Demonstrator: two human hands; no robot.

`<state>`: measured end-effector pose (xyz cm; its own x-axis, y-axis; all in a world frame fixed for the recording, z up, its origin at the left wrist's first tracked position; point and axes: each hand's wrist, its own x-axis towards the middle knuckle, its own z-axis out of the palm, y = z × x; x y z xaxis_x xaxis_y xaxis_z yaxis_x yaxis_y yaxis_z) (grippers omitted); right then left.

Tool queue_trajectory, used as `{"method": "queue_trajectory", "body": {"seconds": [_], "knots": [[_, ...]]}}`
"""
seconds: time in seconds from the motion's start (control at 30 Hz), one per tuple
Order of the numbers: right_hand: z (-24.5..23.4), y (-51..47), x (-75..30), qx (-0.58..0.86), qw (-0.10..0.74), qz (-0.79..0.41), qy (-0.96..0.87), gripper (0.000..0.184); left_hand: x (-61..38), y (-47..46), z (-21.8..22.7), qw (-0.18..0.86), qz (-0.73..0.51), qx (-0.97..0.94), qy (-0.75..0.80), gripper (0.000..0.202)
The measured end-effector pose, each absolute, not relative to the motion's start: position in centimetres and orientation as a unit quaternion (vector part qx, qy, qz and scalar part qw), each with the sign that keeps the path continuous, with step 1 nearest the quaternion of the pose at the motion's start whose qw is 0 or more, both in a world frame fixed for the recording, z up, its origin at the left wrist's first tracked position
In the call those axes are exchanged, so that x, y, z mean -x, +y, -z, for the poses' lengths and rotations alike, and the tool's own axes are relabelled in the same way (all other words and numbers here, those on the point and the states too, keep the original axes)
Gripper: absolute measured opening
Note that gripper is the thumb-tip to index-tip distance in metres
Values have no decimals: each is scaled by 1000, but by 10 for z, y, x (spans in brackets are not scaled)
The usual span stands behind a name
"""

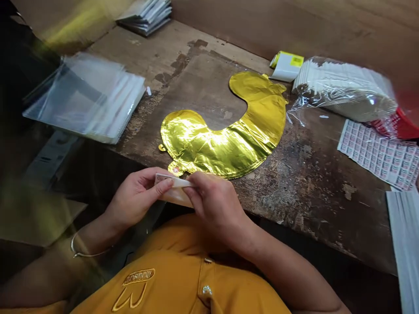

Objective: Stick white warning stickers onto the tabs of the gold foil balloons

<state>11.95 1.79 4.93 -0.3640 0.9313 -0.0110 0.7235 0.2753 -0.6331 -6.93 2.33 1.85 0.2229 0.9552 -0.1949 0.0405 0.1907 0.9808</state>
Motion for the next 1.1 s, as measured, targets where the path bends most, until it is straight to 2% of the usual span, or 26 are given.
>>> {"method": "queue_trajectory", "body": {"seconds": [0.13, 0.2, 0.27, 0.4, 0.63, 0.93, 1.1], "knots": [[-38, 30, -134, 530, 149, -460, -696, 15, 70, 18, -8, 671, -378, -409, 489, 24], [-42, 34, -137, 511, 147, -484, -695, 14, 70, 17, -6, 679, -374, -392, 495, 24], [-49, 34, -133, 504, 179, -419, -734, 18, 69, 17, -7, 682, -376, -383, 497, 25], [-52, 30, -116, 492, 245, -196, -812, 17, 65, 16, -7, 666, -390, -399, 495, 22], [-34, 27, -104, 486, 263, -182, -813, 12, 66, 13, -1, 654, -395, -425, 486, 17], [-24, 22, -111, 397, 260, 0, -880, 12, 66, 14, 2, 677, -403, -395, 472, 17], [-21, 23, -113, 378, 263, 20, -887, 15, 66, 12, 2, 670, -395, -397, 487, 24]]}}
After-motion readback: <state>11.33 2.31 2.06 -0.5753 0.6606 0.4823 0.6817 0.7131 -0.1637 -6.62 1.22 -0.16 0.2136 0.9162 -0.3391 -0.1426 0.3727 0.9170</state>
